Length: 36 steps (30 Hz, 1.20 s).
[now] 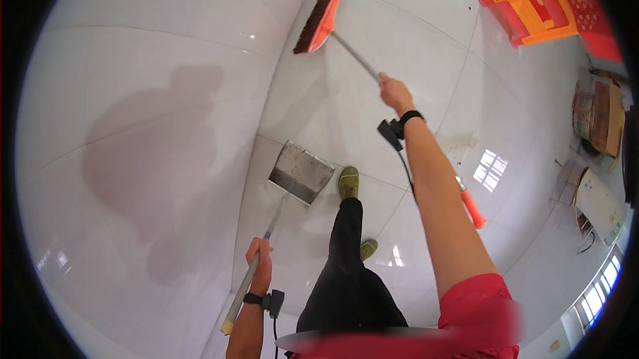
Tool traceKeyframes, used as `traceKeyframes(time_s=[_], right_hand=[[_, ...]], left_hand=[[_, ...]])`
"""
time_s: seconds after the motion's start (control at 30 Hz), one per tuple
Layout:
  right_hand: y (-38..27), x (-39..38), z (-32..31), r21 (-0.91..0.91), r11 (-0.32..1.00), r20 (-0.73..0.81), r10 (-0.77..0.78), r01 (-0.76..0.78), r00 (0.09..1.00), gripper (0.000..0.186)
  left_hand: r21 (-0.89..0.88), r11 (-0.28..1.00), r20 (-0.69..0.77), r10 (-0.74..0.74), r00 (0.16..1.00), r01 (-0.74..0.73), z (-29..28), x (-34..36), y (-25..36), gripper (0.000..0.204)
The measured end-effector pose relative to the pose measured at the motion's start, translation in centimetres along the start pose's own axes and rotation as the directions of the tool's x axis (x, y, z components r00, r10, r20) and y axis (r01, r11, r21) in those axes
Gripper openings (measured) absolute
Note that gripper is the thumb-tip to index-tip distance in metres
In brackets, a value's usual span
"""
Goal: The person is sweeping the floor using a broom and a dustpan.
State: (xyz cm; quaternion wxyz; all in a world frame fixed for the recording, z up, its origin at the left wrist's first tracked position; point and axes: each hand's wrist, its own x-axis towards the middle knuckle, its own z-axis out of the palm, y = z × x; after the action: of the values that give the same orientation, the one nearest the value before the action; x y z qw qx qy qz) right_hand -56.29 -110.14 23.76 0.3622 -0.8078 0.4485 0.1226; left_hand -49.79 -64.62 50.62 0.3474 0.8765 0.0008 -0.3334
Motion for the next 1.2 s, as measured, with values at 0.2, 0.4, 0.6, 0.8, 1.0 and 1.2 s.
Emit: traceKeyframes(time_s=[0.2,0.4,0.6,0.8,1.0,1.2], right_hand=[[13.2,-13.3,0.8,0.052,0.987,-0.063,0.154,-0.151,0.986,0.032],[20.8,-34.7,1.9,0.012,0.915,0.026,0.403,-0.404,0.915,0.030],[19.3,-48.3,3.0,-0.074,0.838,-0.086,0.534,-0.540,0.841,0.030],[9.9,-51.4,8.4,-0.069,0.875,-0.035,0.478,-0.479,0.878,0.040],[10.0,-44.9,15.7,0.049,0.967,-0.086,0.253,-0.250,0.964,0.035],[17.4,-46.6,14.9,-0.022,0.922,0.080,0.388,-0.387,0.918,0.034]], left_hand=[[0.029,1.000,0.023,0.000,1.000,-0.001,0.2,-0.7,0.0,0.029],[0.043,0.999,0.068,0.016,0.998,-0.019,-1.1,0.5,-1.3,0.029],[-0.023,0.993,0.103,0.120,0.987,-0.118,-1.8,1.3,-4.6,0.030],[-0.063,0.977,0.115,0.209,0.971,-0.203,-3.6,1.7,-6.1,0.027],[-0.015,0.984,0.170,0.176,0.970,-0.176,-2.5,1.2,-5.0,0.027],[0.025,0.974,0.119,0.222,0.968,-0.226,-2.4,0.3,-3.0,0.031]])
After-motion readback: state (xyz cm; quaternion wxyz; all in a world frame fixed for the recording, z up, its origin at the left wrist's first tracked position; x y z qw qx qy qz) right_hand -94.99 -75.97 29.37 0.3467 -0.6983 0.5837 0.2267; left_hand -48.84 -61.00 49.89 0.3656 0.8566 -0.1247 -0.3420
